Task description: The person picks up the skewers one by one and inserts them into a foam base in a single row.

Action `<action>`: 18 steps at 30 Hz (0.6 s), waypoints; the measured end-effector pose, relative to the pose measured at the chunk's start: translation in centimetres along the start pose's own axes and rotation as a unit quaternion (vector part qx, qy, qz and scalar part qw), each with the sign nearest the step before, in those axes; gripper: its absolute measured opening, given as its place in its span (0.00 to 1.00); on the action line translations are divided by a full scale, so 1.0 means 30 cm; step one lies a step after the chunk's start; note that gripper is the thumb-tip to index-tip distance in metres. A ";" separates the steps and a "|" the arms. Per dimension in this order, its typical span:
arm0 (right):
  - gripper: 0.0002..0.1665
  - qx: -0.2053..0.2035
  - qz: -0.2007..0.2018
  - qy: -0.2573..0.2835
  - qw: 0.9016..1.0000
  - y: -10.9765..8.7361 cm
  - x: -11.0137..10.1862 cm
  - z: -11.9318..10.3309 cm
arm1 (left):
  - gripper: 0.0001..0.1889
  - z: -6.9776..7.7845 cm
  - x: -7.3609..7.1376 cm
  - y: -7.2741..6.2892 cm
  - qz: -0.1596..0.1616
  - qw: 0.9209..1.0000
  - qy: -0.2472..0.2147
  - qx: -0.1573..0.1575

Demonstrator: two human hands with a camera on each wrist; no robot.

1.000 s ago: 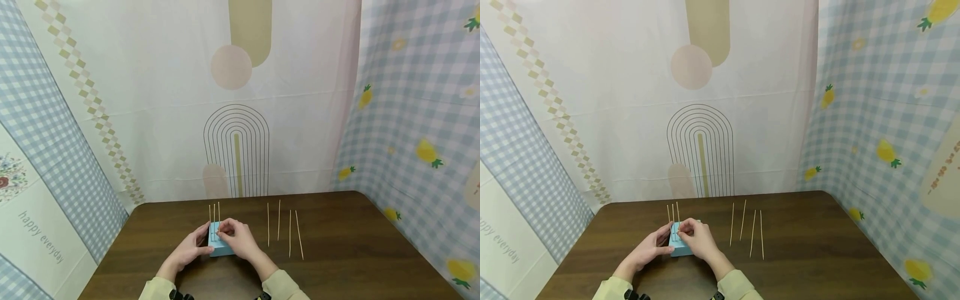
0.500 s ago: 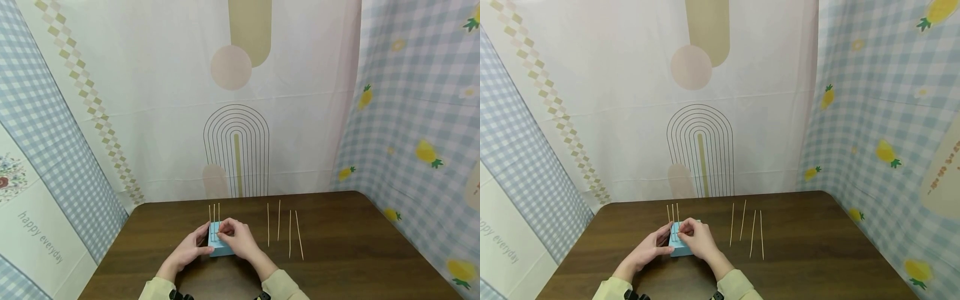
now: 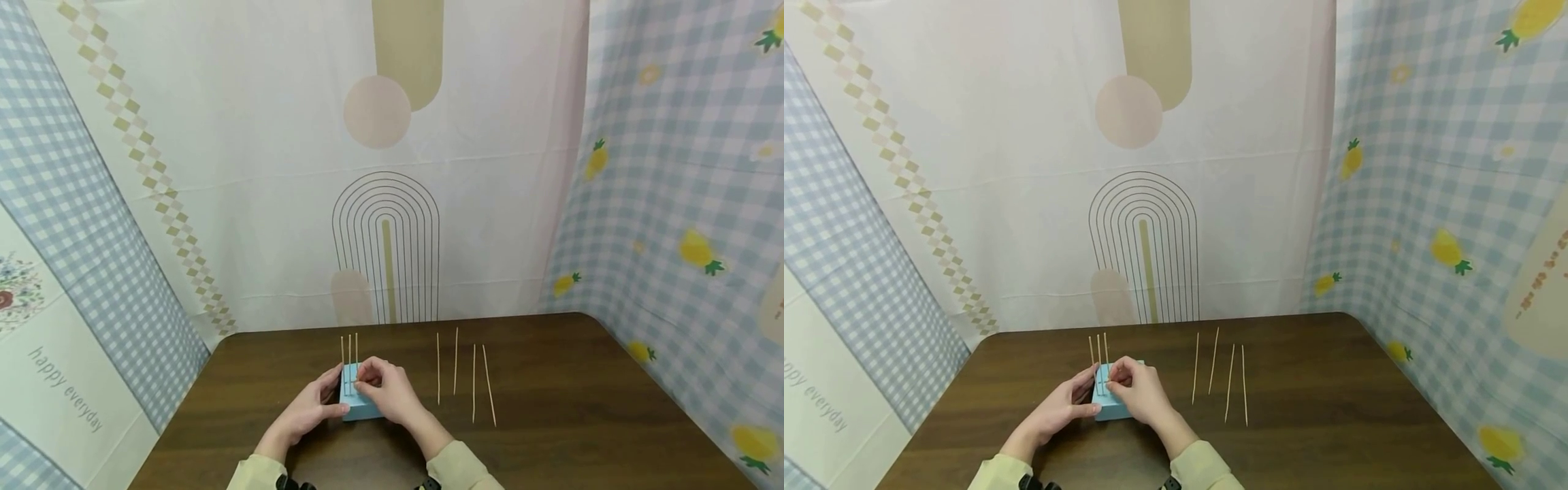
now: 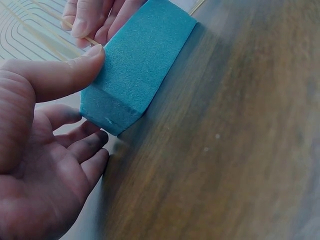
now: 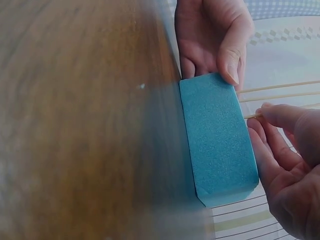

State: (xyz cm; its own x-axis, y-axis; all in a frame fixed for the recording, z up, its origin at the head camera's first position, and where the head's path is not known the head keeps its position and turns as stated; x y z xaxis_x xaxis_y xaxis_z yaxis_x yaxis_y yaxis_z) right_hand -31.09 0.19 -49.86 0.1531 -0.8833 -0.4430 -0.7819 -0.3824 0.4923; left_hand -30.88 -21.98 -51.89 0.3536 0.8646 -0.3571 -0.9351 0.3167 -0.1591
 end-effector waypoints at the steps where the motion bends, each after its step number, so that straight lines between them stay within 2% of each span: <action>1: 0.06 -0.001 -0.002 -0.001 1.000 0.001 0.000 0.000 | 0.49 0.002 -0.001 0.000 0.000 1.000 0.001 0.001; 8: 0.06 -0.004 -0.013 -0.011 1.000 0.009 -0.004 -0.004 | 0.49 0.010 -0.004 0.000 0.005 1.000 0.005 0.000; 18: 0.07 -0.001 -0.022 -0.012 1.000 0.002 0.000 0.003 | 0.49 -0.001 -0.004 0.000 0.001 1.000 0.002 -0.005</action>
State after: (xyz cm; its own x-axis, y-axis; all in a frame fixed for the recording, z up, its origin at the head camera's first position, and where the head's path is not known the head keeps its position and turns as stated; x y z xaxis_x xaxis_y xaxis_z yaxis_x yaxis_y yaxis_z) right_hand -31.19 0.19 -49.89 0.1722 -0.8591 -0.4820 -0.7735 -0.4209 0.4738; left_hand -30.92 -22.10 -51.89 0.3514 0.8635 -0.3619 -0.9357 0.3110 -0.1665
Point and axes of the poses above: each hand's wrist, its own y-axis towards the middle knuckle, its own x-axis out of the palm, z = x × y, the point moved 1 cm from there along y, towards the middle knuckle, and after that the axes turned 12 degrees about -x, right-handed, at the moved point
